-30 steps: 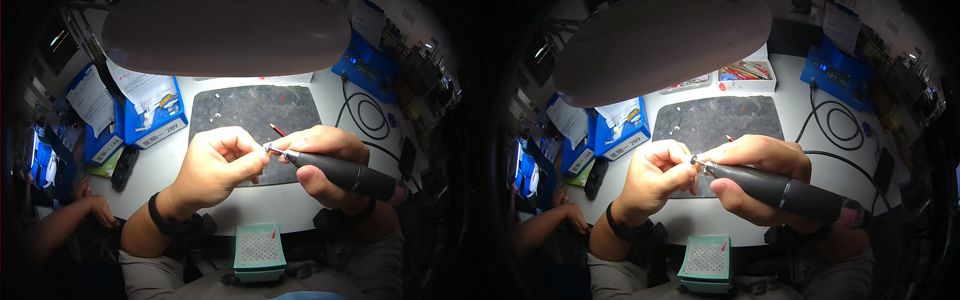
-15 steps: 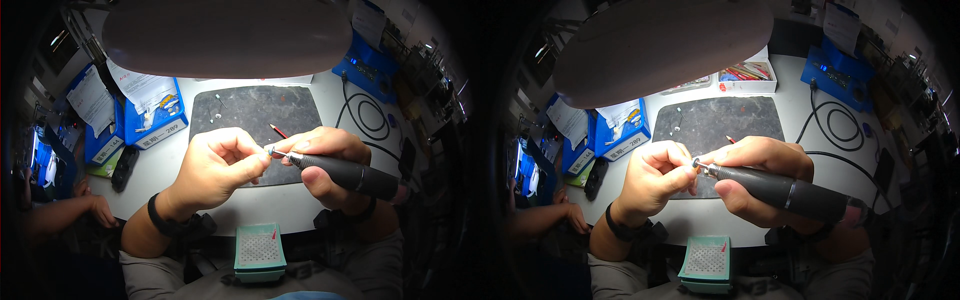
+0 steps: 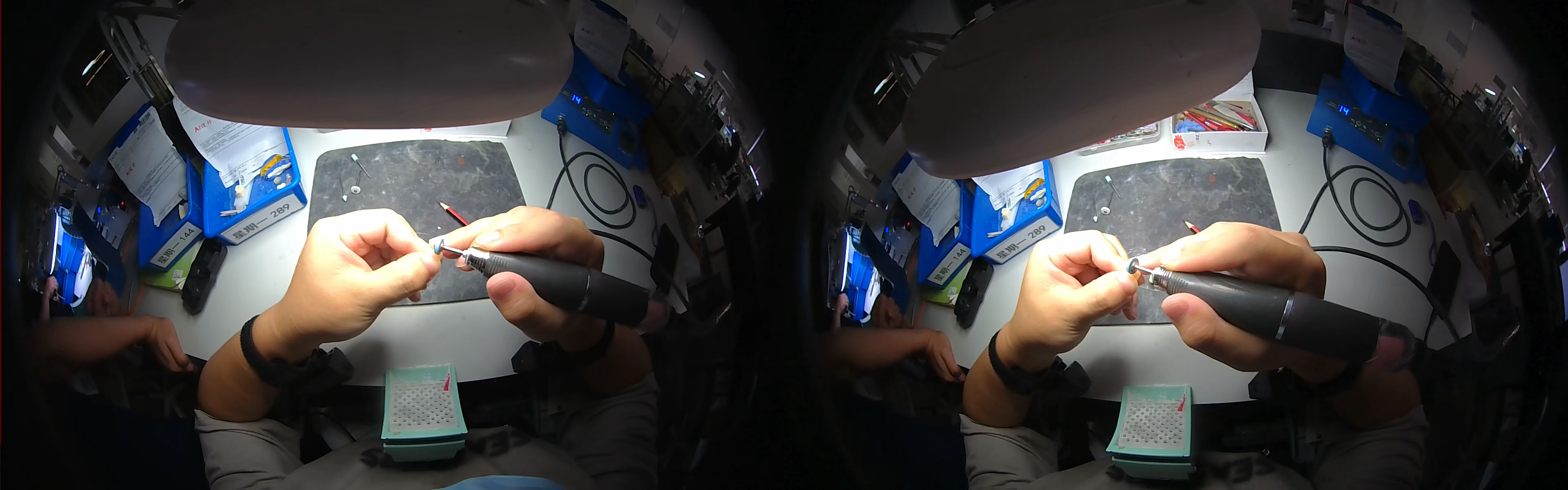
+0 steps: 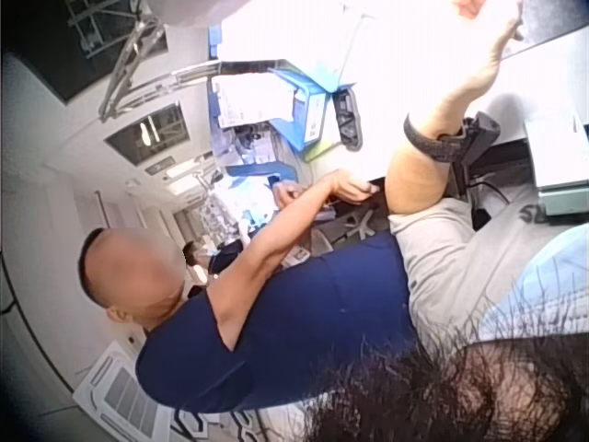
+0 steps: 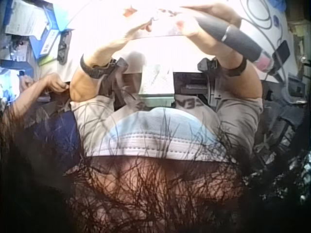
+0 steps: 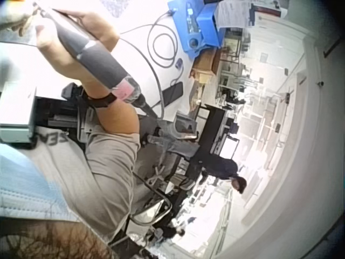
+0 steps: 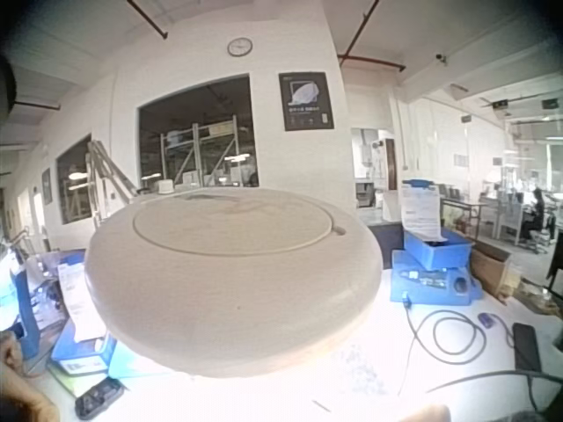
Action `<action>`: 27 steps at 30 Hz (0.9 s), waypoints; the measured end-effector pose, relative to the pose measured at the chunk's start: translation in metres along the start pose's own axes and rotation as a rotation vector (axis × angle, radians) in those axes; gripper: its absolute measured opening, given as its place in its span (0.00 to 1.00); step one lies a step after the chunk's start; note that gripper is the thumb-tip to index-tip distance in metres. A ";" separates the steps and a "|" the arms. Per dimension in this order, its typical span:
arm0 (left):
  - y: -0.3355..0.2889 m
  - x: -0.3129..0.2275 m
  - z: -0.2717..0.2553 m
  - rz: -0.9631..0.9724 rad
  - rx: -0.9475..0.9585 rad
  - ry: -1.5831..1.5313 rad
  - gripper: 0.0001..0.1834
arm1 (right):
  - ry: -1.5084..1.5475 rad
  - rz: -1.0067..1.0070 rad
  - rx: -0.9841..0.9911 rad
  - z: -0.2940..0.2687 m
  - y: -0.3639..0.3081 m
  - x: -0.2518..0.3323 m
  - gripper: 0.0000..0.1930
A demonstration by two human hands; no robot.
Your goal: Inspecting dental prosthetic components and using a rotary tool to polish or shape them at a laboratory workstation.
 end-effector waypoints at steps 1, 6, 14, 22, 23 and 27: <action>0.000 0.000 0.000 -0.002 -0.001 0.004 0.05 | -0.014 -0.028 0.033 0.002 0.001 0.002 0.12; 0.000 0.000 0.001 -0.001 0.007 0.003 0.05 | -0.004 -0.021 0.006 0.000 -0.002 0.001 0.13; 0.000 0.000 0.000 -0.004 0.006 0.001 0.05 | 0.016 -0.006 0.002 0.001 -0.001 0.001 0.12; 0.000 0.000 0.000 -0.018 0.002 -0.008 0.04 | -0.009 -0.026 0.048 0.003 0.002 0.003 0.12; 0.000 0.000 0.000 -0.019 0.001 -0.008 0.04 | -0.009 -0.026 0.048 0.003 0.001 0.003 0.12; 0.000 0.000 0.001 -0.022 0.018 -0.001 0.04 | 0.018 0.016 0.028 0.002 0.001 0.002 0.12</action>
Point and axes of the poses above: each hand's wrist, its own y-axis towards the middle knuckle, its own z-axis out of the palm, x = y × z, the point moved 8 cm from there along y, towards the middle knuckle, and after that the axes turned 1 degree about -y, right-handed, at the moved point
